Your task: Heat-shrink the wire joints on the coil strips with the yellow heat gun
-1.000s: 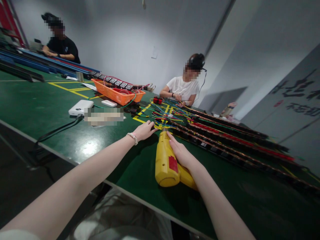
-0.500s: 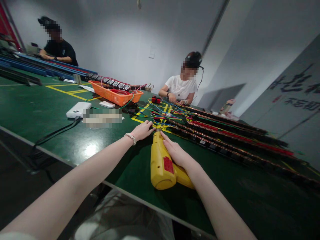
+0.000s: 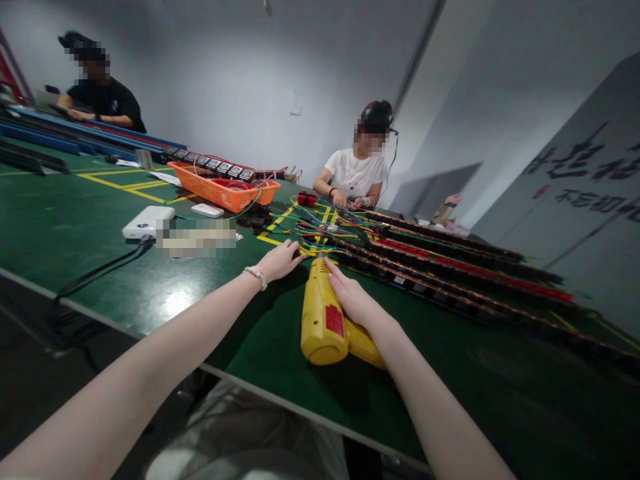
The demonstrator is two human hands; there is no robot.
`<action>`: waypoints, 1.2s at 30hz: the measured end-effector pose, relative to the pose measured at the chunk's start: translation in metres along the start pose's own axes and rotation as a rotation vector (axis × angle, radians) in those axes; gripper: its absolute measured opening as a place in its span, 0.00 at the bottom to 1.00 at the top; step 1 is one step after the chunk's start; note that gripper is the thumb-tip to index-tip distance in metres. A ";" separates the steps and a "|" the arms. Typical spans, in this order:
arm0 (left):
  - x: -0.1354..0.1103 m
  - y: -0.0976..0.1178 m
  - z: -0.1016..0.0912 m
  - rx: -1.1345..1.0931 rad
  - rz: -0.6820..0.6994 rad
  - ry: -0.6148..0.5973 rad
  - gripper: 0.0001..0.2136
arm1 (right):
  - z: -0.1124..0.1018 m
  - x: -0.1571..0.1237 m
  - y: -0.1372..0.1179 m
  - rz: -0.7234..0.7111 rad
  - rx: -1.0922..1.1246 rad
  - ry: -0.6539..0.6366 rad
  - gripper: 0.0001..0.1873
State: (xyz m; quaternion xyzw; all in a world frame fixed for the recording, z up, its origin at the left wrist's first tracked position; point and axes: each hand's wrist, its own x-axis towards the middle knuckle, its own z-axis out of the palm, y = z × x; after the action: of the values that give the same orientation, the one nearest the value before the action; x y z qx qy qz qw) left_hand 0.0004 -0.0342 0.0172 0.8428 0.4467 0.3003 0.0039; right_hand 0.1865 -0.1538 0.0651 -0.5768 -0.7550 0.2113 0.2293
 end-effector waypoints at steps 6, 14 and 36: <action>0.000 0.000 0.000 0.006 0.003 -0.007 0.16 | -0.011 -0.003 0.008 0.055 -0.046 0.064 0.29; 0.001 -0.002 0.002 0.024 0.012 -0.007 0.16 | -0.015 -0.003 0.014 0.093 -0.060 0.080 0.29; -0.001 -0.001 -0.003 0.008 -0.006 -0.028 0.15 | 0.007 -0.010 -0.021 -0.053 -0.010 -0.082 0.28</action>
State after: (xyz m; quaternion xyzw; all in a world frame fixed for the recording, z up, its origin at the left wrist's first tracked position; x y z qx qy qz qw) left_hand -0.0020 -0.0349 0.0188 0.8456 0.4500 0.2869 0.0077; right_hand 0.1686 -0.1687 0.0710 -0.5483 -0.7800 0.2251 0.2008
